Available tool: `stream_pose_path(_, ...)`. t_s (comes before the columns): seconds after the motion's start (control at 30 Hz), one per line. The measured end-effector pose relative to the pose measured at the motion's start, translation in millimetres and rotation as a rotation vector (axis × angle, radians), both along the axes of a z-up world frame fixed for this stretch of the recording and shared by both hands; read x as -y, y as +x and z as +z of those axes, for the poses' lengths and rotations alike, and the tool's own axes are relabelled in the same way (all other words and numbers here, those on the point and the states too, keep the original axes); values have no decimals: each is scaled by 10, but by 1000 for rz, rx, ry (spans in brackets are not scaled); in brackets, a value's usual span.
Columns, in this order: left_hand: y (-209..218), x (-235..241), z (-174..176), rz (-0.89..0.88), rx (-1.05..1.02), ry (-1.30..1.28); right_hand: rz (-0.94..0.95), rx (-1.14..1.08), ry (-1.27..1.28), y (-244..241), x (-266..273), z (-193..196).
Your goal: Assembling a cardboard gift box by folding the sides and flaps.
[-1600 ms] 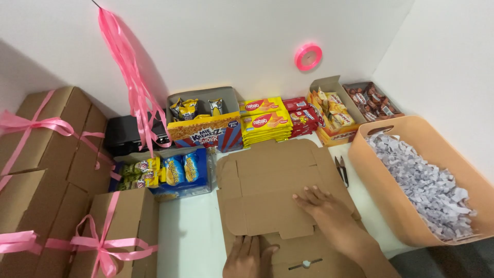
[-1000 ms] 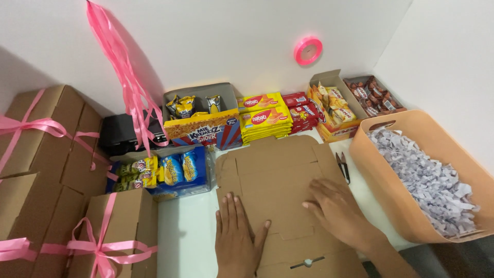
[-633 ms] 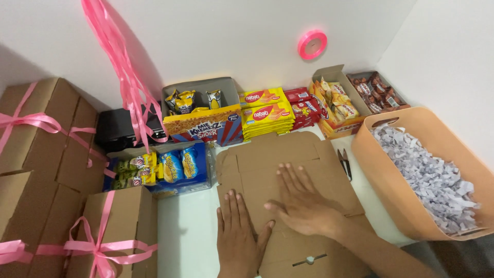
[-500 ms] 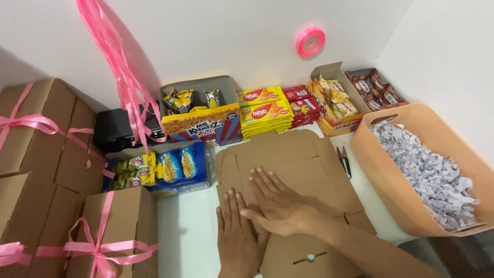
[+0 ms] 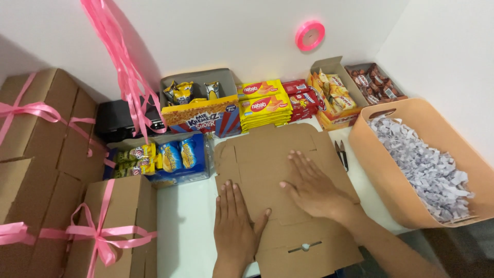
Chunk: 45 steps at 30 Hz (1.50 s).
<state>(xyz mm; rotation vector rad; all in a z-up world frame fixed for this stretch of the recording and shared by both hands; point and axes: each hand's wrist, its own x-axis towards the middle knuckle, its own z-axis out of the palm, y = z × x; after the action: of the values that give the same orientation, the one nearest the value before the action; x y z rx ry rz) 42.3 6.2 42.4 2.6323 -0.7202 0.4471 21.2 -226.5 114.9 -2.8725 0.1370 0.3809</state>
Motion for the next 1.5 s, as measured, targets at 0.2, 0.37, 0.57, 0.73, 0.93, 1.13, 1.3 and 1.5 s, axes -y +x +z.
stream_pose_path(0.2, -17, -7, 27, 0, 41, 66, -133, -120, -96, 6, 39, 34)
stream_pose_path(0.37, 6, -19, -62, -17, 99, 87, 24, -380, 68, 127, -807, 886)
stream_pose_path(0.57, 12, -25, -89, -20, 95, 49, 323, -153, 155, 231, -808, 354)
stream_pose_path(0.73, -19, -15, -59, 21, 92, 69, 132, -131, 76, 36, -335, 199)
stream_pose_path(0.93, -7, -9, -63, 11, 100, 57, -82, 20, -160, -182, 310, -221)
stream_pose_path(1.13, 14, 15, -84, 8, 101, 68, -139, -90, -114, 127, -221, 114)
stream_pose_path(1.3, 29, -7, -187, 4, 165, 123, 129, -295, 151, 361, -1004, 793)
stream_pose_path(1.5, 22, 4, -121, 25, 155, 39, 271, -67, 185, 389, -839, 214)
